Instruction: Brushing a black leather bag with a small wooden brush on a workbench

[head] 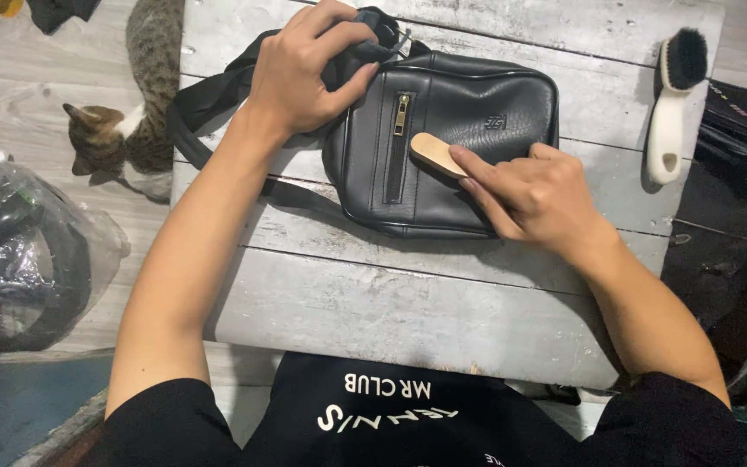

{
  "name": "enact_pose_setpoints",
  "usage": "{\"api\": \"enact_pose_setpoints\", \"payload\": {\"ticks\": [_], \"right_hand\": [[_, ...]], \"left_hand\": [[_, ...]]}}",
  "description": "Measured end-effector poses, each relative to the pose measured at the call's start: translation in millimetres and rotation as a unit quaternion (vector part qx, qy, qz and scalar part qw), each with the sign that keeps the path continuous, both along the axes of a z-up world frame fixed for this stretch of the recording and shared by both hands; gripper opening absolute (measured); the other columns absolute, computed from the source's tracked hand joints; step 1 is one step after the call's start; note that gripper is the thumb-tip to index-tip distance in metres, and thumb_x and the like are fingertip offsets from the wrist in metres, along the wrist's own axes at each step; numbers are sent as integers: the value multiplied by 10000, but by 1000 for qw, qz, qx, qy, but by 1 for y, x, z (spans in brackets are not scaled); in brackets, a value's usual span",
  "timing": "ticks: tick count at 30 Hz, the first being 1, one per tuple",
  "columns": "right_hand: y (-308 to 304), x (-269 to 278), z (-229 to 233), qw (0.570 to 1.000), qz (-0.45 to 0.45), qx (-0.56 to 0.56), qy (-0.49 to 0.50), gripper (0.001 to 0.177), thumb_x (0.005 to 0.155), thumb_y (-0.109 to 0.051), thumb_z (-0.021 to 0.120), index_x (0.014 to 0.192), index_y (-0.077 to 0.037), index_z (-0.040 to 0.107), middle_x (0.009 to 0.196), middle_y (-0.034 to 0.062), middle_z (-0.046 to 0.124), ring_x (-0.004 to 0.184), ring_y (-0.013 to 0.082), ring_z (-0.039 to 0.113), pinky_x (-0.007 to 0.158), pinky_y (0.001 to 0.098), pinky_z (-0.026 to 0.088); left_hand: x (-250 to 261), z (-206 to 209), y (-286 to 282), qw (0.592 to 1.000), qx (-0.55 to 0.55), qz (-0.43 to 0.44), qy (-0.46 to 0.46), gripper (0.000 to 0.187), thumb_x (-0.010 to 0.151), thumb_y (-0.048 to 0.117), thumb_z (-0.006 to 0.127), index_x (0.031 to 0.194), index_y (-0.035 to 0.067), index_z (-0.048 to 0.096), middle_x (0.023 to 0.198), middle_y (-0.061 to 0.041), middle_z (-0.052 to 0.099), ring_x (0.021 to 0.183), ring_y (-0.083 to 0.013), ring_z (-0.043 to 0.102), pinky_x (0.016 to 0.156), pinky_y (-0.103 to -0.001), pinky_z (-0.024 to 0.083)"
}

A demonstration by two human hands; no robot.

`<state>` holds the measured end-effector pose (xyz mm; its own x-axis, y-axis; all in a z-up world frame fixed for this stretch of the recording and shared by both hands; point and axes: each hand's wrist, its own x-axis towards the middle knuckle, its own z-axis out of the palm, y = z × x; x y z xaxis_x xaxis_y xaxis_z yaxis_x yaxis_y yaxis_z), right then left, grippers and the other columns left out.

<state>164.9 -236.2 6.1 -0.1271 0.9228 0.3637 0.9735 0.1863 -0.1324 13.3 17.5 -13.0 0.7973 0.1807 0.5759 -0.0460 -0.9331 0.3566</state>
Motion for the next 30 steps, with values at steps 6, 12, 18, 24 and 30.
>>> {"api": "enact_pose_setpoints", "payload": {"ticks": [6, 12, 18, 24, 30], "right_hand": [[5, 3, 1, 999, -11, -20, 49, 285, 913, -147, 584, 1194, -107, 604, 586, -26, 572, 408, 164, 375, 454, 262, 338], [6, 3, 4, 998, -8, -34, 53, 298, 916, -146, 577, 1211, -110, 595, 607, -21, 598, 404, 168, 376, 451, 270, 360], [5, 3, 2, 999, -10, -28, 39, 293, 920, -164, 579, 1208, -115, 597, 617, -18, 613, 396, 172, 400, 458, 279, 391], [4, 6, 3, 999, -6, -22, 38, 284, 926, -184, 577, 1199, -112, 610, 586, -18, 591, 375, 186, 400, 444, 294, 393], [4, 5, 4, 999, -4, -22, 37, 283, 929, -174, 577, 1202, -106, 613, 632, -13, 620, 399, 202, 436, 455, 292, 399]], "left_hand": [[3, -2, 5, 1000, 8, -10, 3, 167, 867, 231, 635, 983, 115, 602, 994, -39, 545, 868, -227, 559, 556, -337, 460], [3, -2, 4, 1000, 9, -5, -1, 154, 863, 225, 638, 975, 125, 601, 997, -35, 565, 868, -218, 564, 531, -325, 443], [3, -3, 4, 1000, 16, -1, 2, 156, 864, 235, 641, 982, 136, 612, 1009, -58, 576, 888, -230, 572, 541, -332, 449], [5, 1, 1, 1000, 23, 9, 18, 140, 863, 231, 637, 964, 140, 605, 875, -18, 579, 750, -235, 540, 525, -347, 416], [5, -5, 4, 999, 27, 4, 17, 159, 860, 236, 640, 985, 138, 627, 848, 0, 630, 721, -223, 567, 544, -349, 423]]}}
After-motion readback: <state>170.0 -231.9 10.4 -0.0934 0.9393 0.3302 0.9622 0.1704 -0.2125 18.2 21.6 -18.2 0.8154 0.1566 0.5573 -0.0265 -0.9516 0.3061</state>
